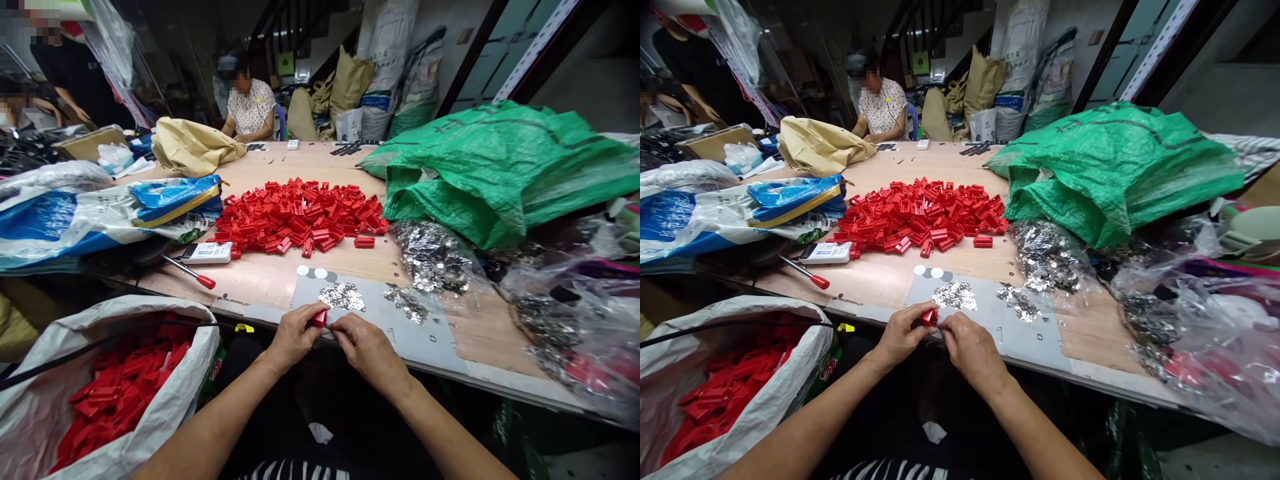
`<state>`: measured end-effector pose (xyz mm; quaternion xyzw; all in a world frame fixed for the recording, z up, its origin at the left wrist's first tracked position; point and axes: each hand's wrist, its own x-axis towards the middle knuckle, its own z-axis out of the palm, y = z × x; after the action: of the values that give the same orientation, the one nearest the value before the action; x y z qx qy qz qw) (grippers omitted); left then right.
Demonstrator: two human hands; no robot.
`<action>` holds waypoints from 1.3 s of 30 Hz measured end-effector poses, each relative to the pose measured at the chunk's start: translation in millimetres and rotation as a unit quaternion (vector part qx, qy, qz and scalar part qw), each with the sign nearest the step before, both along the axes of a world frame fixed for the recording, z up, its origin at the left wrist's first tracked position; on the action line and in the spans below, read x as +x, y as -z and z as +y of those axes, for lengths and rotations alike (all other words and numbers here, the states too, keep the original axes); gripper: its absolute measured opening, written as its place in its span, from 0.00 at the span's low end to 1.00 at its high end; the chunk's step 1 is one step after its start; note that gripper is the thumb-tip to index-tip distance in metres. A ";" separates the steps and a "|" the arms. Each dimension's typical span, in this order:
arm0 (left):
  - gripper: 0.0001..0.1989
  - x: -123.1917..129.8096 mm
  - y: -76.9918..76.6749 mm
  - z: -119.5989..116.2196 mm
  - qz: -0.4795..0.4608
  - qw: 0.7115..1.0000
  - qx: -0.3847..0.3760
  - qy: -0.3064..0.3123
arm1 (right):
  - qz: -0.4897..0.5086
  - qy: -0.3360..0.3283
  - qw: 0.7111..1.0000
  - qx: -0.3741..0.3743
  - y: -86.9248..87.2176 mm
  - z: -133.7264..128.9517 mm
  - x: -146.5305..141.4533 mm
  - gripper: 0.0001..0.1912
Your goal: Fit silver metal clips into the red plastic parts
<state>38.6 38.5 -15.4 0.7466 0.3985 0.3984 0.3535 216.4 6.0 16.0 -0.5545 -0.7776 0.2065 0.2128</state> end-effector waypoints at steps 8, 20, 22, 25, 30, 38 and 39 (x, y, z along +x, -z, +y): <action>0.18 2.8 -1.4 -4.3 -0.031 0.998 -0.037 -0.033 | 0.010 0.021 1.000 -0.015 -0.2 -1.0 -4.1 0.09; 0.14 -4.0 -30.9 -37.0 -0.101 0.991 -0.042 -0.080 | 0.121 0.022 0.991 -0.049 -6.5 -34.7 10.7 0.12; 0.16 -2.2 -37.6 -42.5 -0.168 0.979 -0.092 -0.069 | 0.137 0.001 0.989 -0.058 -15.1 -39.4 7.6 0.16; 0.11 0.6 -48.1 -53.5 -0.330 0.916 -0.227 -0.039 | 0.169 -0.038 0.983 -0.068 -29.4 -46.5 0.2 0.22; 0.09 -1.6 -58.0 -72.0 -0.513 0.751 -0.412 0.049 | 0.200 -0.077 0.975 -0.064 -43.2 -57.7 -10.1 0.24; 0.05 -5.4 -62.3 -86.8 -0.548 0.681 -0.485 0.018 | 0.193 -0.078 0.978 -0.021 -54.4 -63.7 -14.6 0.18; 0.05 -4.9 -64.2 -88.1 -0.548 0.678 -0.490 0.018 | 0.197 -0.076 0.977 -0.012 -55.7 -63.4 -14.1 0.18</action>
<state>33.6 -49.7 48.7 0.1215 0.2580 0.4782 0.8307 202.3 -57.4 71.7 -0.4445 -0.7579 0.3363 0.3389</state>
